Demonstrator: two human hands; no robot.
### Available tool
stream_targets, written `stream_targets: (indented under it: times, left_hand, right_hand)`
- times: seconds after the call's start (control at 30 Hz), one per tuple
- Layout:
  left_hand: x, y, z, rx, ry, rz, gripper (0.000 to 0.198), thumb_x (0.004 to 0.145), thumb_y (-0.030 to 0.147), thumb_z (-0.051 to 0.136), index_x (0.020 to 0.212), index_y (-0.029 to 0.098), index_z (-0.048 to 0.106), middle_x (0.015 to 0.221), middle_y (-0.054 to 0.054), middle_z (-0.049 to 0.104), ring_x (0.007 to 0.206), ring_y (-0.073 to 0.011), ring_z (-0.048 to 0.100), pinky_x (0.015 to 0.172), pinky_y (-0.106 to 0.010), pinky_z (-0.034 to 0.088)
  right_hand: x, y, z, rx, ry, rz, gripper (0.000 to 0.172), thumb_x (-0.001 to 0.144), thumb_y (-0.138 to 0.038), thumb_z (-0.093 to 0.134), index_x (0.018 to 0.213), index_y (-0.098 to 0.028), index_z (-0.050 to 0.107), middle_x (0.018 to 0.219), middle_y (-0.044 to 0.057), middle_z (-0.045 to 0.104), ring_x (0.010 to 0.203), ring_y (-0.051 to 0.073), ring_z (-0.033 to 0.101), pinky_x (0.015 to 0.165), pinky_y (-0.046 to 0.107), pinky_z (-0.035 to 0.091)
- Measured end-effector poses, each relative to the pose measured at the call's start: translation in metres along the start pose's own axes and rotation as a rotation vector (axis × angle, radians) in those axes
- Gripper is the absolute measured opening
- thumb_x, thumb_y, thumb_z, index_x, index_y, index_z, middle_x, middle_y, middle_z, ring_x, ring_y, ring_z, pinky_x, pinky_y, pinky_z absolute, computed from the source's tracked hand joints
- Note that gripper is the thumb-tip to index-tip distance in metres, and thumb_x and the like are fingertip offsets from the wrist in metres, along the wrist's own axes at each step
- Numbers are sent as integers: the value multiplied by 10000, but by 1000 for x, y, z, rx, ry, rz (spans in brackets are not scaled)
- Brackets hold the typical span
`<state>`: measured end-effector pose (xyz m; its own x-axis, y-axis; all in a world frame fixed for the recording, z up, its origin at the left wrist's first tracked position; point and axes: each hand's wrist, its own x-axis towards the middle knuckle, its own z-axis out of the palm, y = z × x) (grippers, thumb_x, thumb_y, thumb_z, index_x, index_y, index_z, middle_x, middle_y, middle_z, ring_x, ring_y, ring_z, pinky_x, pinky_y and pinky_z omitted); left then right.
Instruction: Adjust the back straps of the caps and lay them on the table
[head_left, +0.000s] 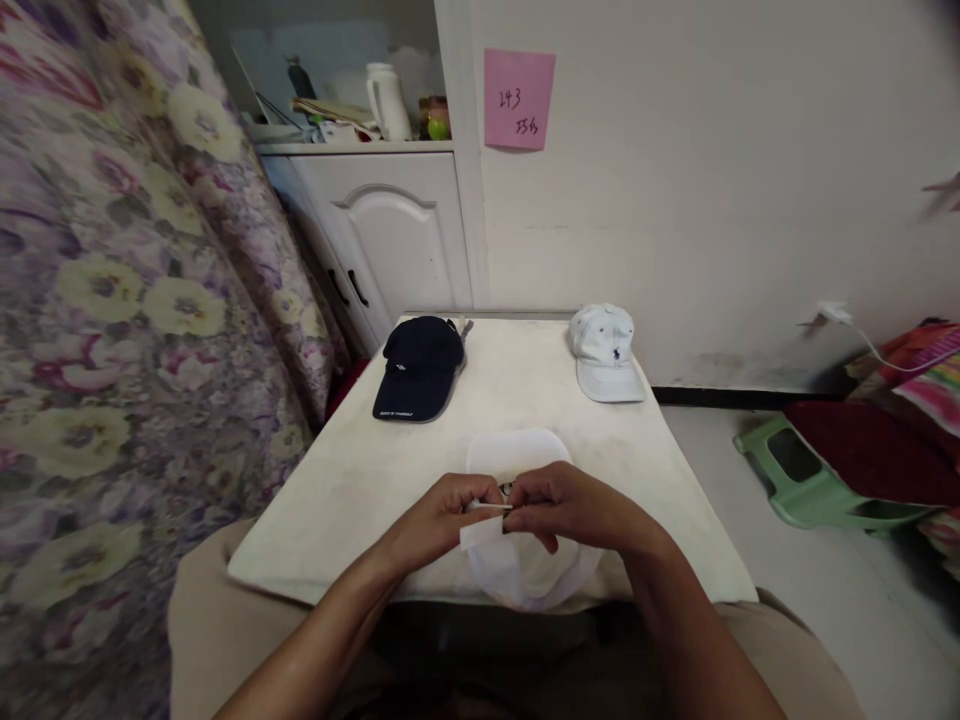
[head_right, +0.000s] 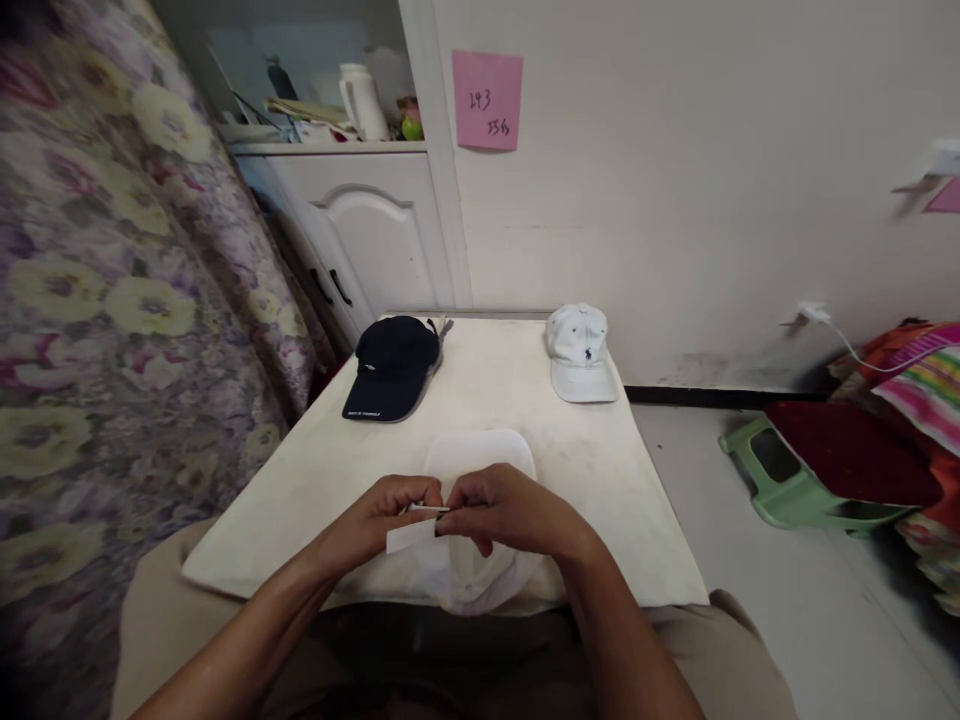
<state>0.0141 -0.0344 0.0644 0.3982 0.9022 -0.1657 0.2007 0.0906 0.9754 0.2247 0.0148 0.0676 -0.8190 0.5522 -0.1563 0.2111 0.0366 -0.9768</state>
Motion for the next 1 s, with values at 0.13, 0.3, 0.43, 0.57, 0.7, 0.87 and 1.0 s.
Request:
stream_targets:
  times: [0.13, 0.3, 0.43, 0.57, 0.7, 0.87, 1.0]
  left_hand:
    - [-2, 1, -2, -15, -31, -8, 357, 897, 429, 575, 678, 156, 506, 646, 40, 399, 606, -106, 333, 545, -233, 246]
    - [-3, 3, -3, 3, -37, -7, 362, 919, 429, 554, 683, 159, 504, 672, 34, 407, 627, -112, 346, 563, -239, 263]
    - [-4, 6, -3, 35, -35, 35, 360, 924, 406, 541, 662, 164, 496, 673, 34, 397, 650, -120, 347, 590, -244, 276]
    - [-5, 8, -3, 7, -42, 37, 357, 921, 400, 530, 651, 169, 491, 657, 40, 381, 640, -121, 330, 591, -248, 271]
    - [-4, 6, -2, 25, -10, 28, 362, 908, 432, 549, 665, 166, 514, 660, 40, 398, 634, -118, 334, 586, -246, 262]
    - [-3, -1, -4, 62, -20, -11, 272, 782, 397, 727, 750, 157, 603, 666, 47, 487, 616, -106, 367, 566, -228, 254]
    - [-4, -3, -9, 29, -9, 0, 273, 807, 409, 700, 740, 155, 624, 660, 43, 502, 622, -108, 390, 576, -223, 266]
  right_hand:
    - [1, 1, 1, 5, 14, 27, 210, 830, -361, 697, 765, -173, 631, 534, -53, 543, 485, 86, 493, 496, 216, 360]
    - [3, 4, 2, 19, 22, 36, 215, 806, -368, 713, 763, -174, 631, 601, -40, 565, 495, 87, 513, 465, 205, 376]
    - [5, 7, 4, 28, 22, 50, 206, 796, -352, 713, 748, -175, 620, 612, -37, 566, 504, 90, 523, 465, 203, 390]
    - [9, 9, 6, 40, 25, 35, 186, 796, -314, 701, 723, -175, 602, 594, -40, 564, 508, 91, 532, 487, 207, 396]
    - [9, 8, 6, 11, 58, 11, 166, 814, -294, 687, 730, -172, 611, 594, -32, 594, 535, 88, 534, 511, 197, 404]
    - [-1, 5, -8, -4, 4, 0, 192, 882, -359, 630, 858, -170, 662, 674, 3, 660, 581, 110, 585, 471, 184, 415]
    - [-11, 10, -25, 68, -93, -2, 230, 872, -378, 660, 922, -154, 675, 700, 12, 683, 584, 120, 619, 549, 229, 495]
